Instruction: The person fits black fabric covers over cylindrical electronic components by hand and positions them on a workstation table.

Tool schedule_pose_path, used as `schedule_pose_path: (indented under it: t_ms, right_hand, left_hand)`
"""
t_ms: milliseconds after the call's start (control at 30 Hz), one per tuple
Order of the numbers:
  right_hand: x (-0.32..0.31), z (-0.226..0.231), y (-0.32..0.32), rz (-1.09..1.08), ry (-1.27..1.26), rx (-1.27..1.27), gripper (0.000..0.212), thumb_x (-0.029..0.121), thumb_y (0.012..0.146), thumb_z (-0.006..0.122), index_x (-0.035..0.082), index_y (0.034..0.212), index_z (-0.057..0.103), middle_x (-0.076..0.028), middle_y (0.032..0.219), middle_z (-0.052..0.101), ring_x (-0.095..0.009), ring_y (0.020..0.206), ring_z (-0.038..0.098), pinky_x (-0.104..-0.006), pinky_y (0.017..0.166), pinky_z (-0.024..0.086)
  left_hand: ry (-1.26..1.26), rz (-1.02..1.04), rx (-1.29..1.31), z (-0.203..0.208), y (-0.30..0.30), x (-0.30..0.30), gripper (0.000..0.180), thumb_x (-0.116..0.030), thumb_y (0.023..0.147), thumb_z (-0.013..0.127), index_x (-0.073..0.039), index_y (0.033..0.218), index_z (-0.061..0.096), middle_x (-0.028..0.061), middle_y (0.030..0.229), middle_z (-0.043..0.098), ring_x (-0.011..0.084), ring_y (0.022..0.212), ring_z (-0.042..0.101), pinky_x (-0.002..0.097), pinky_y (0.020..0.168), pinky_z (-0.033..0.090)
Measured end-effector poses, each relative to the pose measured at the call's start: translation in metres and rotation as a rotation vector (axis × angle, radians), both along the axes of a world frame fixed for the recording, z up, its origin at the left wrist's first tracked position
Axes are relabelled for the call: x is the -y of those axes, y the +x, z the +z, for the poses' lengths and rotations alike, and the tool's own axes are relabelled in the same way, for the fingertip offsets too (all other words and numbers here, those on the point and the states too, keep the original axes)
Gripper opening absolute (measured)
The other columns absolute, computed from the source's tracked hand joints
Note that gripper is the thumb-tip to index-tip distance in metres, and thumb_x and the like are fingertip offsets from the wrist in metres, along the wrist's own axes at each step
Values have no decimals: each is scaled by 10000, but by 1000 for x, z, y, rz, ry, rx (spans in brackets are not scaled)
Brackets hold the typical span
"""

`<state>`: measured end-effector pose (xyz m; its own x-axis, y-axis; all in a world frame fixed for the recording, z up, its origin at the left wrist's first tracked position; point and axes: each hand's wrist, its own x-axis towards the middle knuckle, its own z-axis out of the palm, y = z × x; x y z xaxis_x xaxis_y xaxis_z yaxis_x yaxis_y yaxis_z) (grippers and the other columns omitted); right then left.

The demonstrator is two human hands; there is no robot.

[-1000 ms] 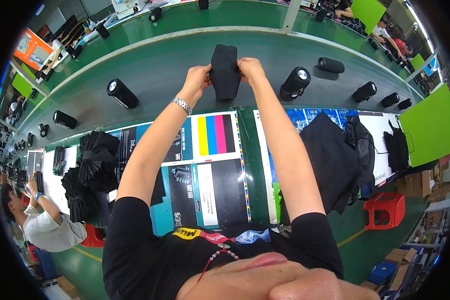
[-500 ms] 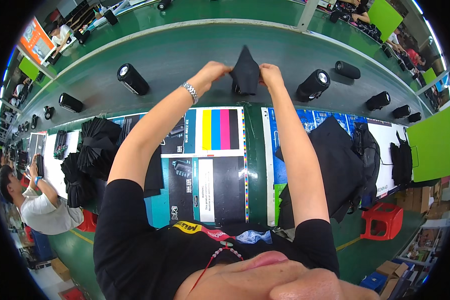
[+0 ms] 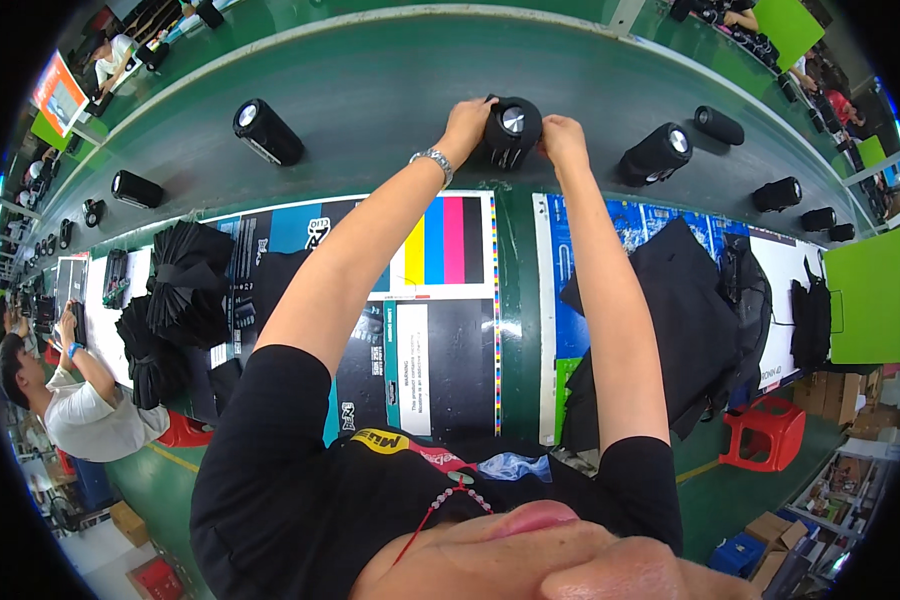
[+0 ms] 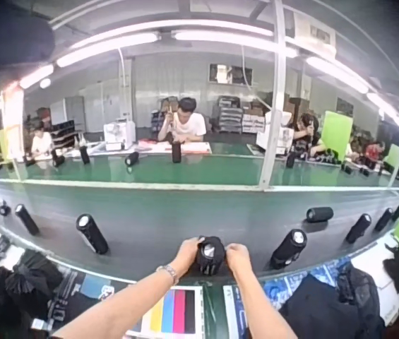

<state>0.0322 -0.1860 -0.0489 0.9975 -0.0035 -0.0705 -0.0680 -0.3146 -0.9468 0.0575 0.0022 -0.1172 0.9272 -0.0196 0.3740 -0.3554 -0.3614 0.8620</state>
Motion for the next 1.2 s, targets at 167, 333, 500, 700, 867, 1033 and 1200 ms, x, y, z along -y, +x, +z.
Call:
schedule_pose_path:
  t_ms: [167, 333, 500, 700, 867, 1033, 1200]
  right_hand:
    - [52, -34, -7, -143, -410, 62, 203, 239, 779, 592, 102, 859, 720, -145, 882, 697, -336, 884, 662, -413, 776, 502]
    - [41, -19, -12, -130, -659, 34, 191, 237, 778, 585, 157, 890, 718, -125, 928, 698, -331, 927, 655, -418, 796, 502]
    - [41, -7, -8, -131, -710, 18, 199, 244, 806, 577, 204, 925, 732, -126, 975, 694, -328, 966, 650, -419, 825, 511]
    - [54, -42, -11, -86, -357, 183, 290, 276, 937, 491, 47, 989, 660, -130, 916, 687, -231, 858, 655, -355, 759, 484]
    - [-8, -9, -68, -89, 709, 234, 388, 335, 1012, 334, 77, 1163, 582, -32, 1080, 628, -138, 944, 601, -295, 852, 448]
    - [-9, 21, -92, -10, 897, -44, 510, 466, 980, 327, 46, 1033, 612, -113, 900, 661, -199, 780, 672, -323, 666, 546]
    - [-7, 37, -94, 125, 752, -252, 644, 613, 934, 309, 48, 1048, 597, -104, 838, 659, -210, 680, 666, -347, 531, 545]
  left_hand:
    - [556, 245, 186, -53, 10, 65, 258, -252, 934, 489, -189, 1096, 680, 17, 1268, 588, 241, 1310, 396, 503, 1088, 217]
    - [-248, 112, 118, -67, 25, 55, 323, -330, 923, 521, -99, 851, 735, 29, 1275, 582, 236, 1285, 423, 470, 1089, 200]
    - [274, 288, 179, -25, 3, 56, 292, -333, 905, 551, -106, 992, 712, 48, 1274, 583, 237, 1280, 431, 471, 1090, 193]
    - [-959, -106, -470, 60, -45, 92, 635, -564, 940, 431, 33, 1021, 630, 128, 1011, 684, 210, 953, 649, 292, 855, 495]
    - [-1200, -253, -403, 90, -71, 73, 699, -605, 946, 297, 15, 939, 618, 153, 870, 679, 261, 818, 668, 358, 780, 542]
    - [-1212, -315, -528, 128, -97, 66, 721, -563, 968, 178, 11, 1006, 612, 211, 913, 658, 325, 819, 656, 418, 815, 547]
    - [-1289, -180, -543, 133, -109, 62, 794, -551, 963, 55, 26, 1085, 587, 252, 956, 645, 370, 938, 631, 476, 890, 509]
